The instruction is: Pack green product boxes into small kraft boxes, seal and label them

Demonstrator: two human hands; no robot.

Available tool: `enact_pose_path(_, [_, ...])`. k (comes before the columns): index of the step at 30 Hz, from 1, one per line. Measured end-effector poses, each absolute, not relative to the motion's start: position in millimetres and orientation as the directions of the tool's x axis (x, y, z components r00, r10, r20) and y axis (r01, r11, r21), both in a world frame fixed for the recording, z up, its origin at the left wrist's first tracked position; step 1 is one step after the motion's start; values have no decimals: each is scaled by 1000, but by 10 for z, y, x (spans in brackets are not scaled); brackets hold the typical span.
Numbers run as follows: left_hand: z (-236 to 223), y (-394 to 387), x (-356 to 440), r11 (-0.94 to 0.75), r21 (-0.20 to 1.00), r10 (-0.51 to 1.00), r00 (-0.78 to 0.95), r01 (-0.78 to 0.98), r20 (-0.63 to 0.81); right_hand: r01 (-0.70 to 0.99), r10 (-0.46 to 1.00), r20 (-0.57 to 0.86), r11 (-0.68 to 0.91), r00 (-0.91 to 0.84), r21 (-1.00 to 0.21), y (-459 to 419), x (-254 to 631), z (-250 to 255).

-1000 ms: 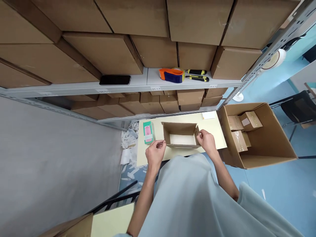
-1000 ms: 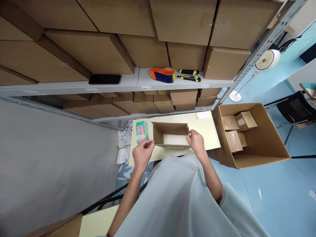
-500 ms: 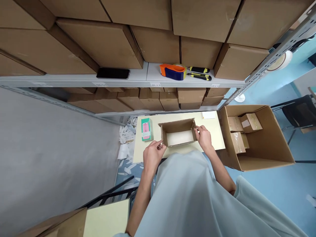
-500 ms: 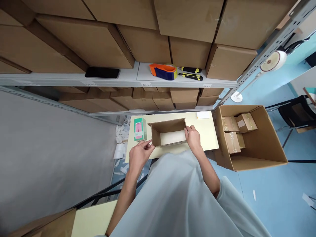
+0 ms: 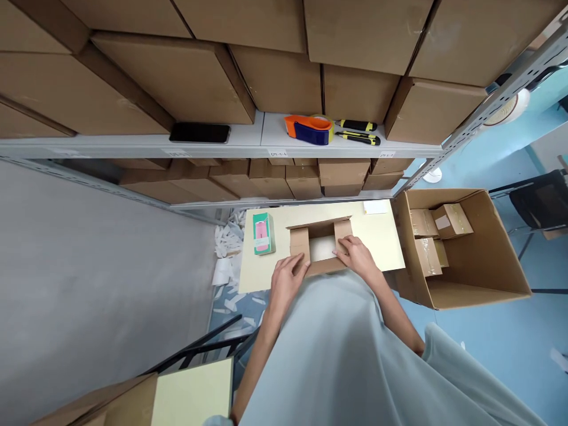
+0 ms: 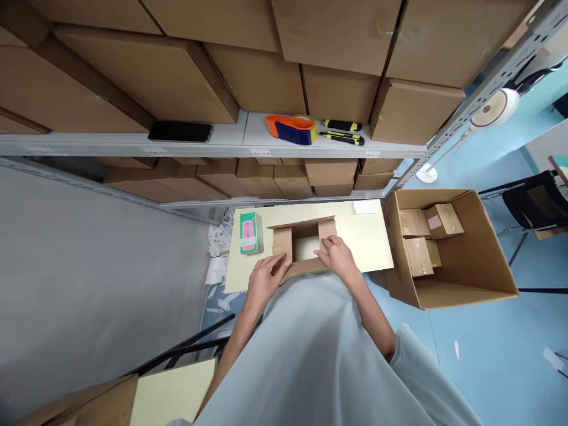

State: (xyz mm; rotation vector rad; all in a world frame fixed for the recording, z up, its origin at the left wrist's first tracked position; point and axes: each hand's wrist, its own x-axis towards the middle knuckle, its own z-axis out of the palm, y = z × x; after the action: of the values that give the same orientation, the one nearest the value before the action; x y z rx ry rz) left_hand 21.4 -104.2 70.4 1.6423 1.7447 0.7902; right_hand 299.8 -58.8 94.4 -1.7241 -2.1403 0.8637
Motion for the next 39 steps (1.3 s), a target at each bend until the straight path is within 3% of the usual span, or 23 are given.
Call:
enact_pose_path(3, [646,-1025,218,53,792,997,-73,608,-10,713,907,-181,162,-379,-682,-677,3214,941])
enact_pose_path(7, [604,-912,165,73,783,996,-85,618,-25,684,923,-196,90,-330,-724,-691,3366,934])
enact_pose_path(15, [567,-465,-5,124,653,992,-100,747,-75,833,976,-211,-71,-56,-549,-359,3180,843])
enact_pose_path(18, [595,-380,-3,7,630,995,-68,777,73,850,985,-172,-78,-15,-521,-241,3160,839])
enact_pose_path(21, [645,-336,10,-216,574,972,117,790,205,867,983,-147,21,-109,-498,-153,3175,884])
enact_pose_path(24, [684,-312,12,-306,513,950,222,802,220,876,973,-158,77,-171,-477,-107,3186,932])
enact_pose_path(27, [677,-319,6,-297,488,952,216,820,217,871,970,-152,94,-189,-483,-112,3185,930])
enact_pose_path(33, [542,-435,59,-241,567,969,169,788,178,879,978,-144,65,-149,-473,-211,3197,801])
enact_pose_path(39, [401,-353,130,-85,693,985,-47,716,169,833,992,-62,61,-113,-550,-230,3197,716])
